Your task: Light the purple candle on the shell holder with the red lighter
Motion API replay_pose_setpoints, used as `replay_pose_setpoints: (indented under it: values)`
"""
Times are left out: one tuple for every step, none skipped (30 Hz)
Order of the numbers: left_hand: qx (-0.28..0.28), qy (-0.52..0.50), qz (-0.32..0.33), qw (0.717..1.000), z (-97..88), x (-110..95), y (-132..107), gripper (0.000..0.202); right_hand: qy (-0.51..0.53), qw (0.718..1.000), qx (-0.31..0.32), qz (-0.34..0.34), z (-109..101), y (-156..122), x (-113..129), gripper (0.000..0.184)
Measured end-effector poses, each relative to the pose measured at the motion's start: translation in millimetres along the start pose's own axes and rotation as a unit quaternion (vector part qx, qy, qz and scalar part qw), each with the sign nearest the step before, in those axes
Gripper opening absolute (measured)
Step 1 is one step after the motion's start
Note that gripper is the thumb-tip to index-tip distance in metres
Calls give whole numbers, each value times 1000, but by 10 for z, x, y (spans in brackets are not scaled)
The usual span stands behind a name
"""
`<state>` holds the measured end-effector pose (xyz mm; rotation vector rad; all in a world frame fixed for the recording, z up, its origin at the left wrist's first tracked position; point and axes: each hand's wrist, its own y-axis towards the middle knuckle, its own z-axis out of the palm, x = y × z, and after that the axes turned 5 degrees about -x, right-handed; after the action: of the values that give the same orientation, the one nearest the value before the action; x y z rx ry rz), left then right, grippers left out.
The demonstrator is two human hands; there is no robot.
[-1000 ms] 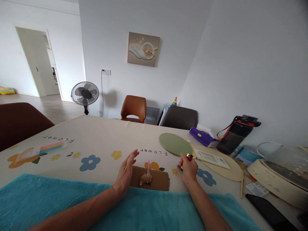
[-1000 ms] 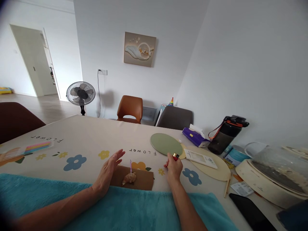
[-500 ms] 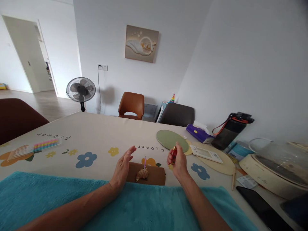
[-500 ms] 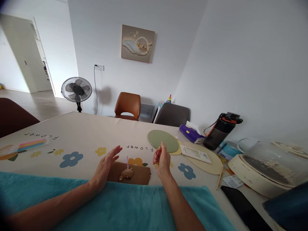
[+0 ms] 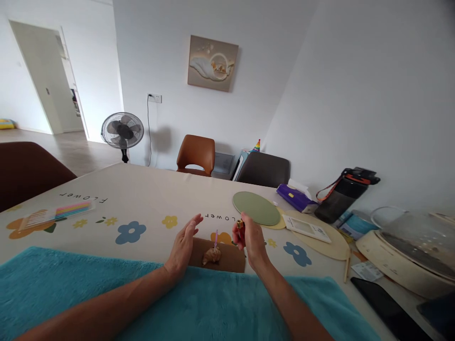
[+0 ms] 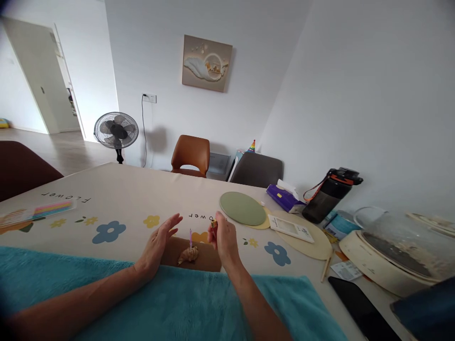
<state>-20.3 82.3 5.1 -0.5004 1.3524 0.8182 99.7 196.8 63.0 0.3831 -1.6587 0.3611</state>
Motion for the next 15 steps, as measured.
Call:
replay_pose_setpoints:
  values:
    - [0,-4,2,1000,-2,7,1,47,-18,1000,5,-6,22,-29,17,50]
    - [1,-8,4,1000,-6,15,1,47,-31,999,9,-9,43,-59,35,51]
    - [3,-11,5,1000,-9,23,1,46,-43,999,10,-11,62,-87,52,51]
    - [4,-13,5,1000,-11,30,1,46,-54,998,10,-13,79,-112,67,52]
    - [5,-14,5,1000,-12,34,1,46,-64,998,10,-15,93,-132,78,52]
    - [6,-12,3,1000,-12,33,1,46,-73,997,11,-19,104,-147,82,52]
    - [4,-10,1,1000,-10,28,0,46,-81,996,12,-23,113,-156,80,52]
    - [2,-8,-2,1000,-7,18,-1,47,-89,996,14,-27,119,-160,71,53]
    - [0,-6,-5,1000,-3,5,-3,47,-97,995,14,-31,123,-159,57,53]
    - [-2,-4,-6,1000,1,-11,-6,47,-106,994,14,-36,126,-155,40,54]
    - [-3,-2,-8,1000,4,-27,-9,48,-115,992,13,-42,127,-149,22,54]
    - [-4,0,-8,1000,7,-43,-13,48,-125,991,11,-49,128,-143,5,55]
    - [-4,3,-7,1000,9,-57,-16,48,-136,989,8,-56,129,-138,-10,55]
    - [-3,7,-6,1000,10,-68,-20,48,-147,987,7,-64,130,-134,-23,55]
    - [-2,10,-6,1000,11,-77,-23,48,-159,985,7,-73,132,-132,-33,55]
